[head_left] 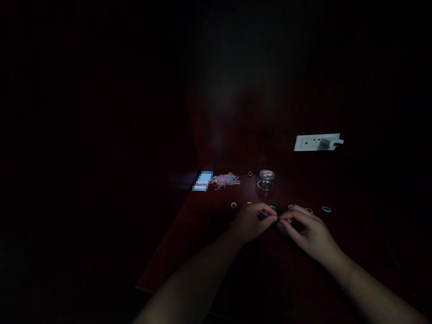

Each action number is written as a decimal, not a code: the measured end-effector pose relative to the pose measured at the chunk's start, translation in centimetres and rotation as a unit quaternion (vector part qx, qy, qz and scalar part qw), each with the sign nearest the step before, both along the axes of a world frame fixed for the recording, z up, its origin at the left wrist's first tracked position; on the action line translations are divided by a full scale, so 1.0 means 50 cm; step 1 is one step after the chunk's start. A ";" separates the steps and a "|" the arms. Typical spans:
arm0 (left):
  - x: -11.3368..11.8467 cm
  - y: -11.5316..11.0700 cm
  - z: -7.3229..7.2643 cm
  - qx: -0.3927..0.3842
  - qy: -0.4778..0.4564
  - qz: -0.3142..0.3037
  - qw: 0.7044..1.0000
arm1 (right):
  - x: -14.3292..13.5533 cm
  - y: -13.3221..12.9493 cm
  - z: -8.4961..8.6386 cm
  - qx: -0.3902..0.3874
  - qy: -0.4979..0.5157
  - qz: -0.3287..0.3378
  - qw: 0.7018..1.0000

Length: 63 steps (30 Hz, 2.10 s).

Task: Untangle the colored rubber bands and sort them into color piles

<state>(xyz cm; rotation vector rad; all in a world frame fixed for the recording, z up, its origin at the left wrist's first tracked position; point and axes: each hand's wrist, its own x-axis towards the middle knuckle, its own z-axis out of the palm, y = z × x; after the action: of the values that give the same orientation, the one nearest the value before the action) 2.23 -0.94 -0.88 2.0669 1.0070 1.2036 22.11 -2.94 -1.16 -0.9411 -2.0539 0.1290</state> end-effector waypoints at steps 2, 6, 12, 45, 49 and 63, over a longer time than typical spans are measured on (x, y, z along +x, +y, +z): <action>-0.001 -0.001 0.001 0.004 0.011 0.003 1.000 | -0.001 0.002 -0.004 0.003 -0.001 -0.003 1.000; -0.004 0.003 0.003 0.026 0.041 -0.003 0.999 | -0.007 0.007 -0.010 0.025 -0.007 -0.004 1.000; 0.000 0.011 0.000 0.054 0.040 0.004 0.998 | -0.012 0.008 -0.007 0.057 -0.046 -0.029 0.997; -0.041 0.039 -0.011 0.121 0.064 -0.013 0.991 | -0.010 0.040 -0.003 0.043 0.002 0.012 0.999; -0.044 0.030 -0.001 0.164 0.078 -0.012 0.983 | -0.011 0.036 0.002 0.052 -0.007 0.013 0.999; -0.045 0.021 0.009 0.168 0.102 -0.023 0.980 | -0.015 0.030 0.009 0.038 -0.028 0.009 0.999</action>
<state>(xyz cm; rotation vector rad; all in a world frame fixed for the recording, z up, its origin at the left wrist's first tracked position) 0.00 0.13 -0.44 2.5046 0.8862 1.2250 21.34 -1.43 -0.69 -0.8888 -2.1039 0.0353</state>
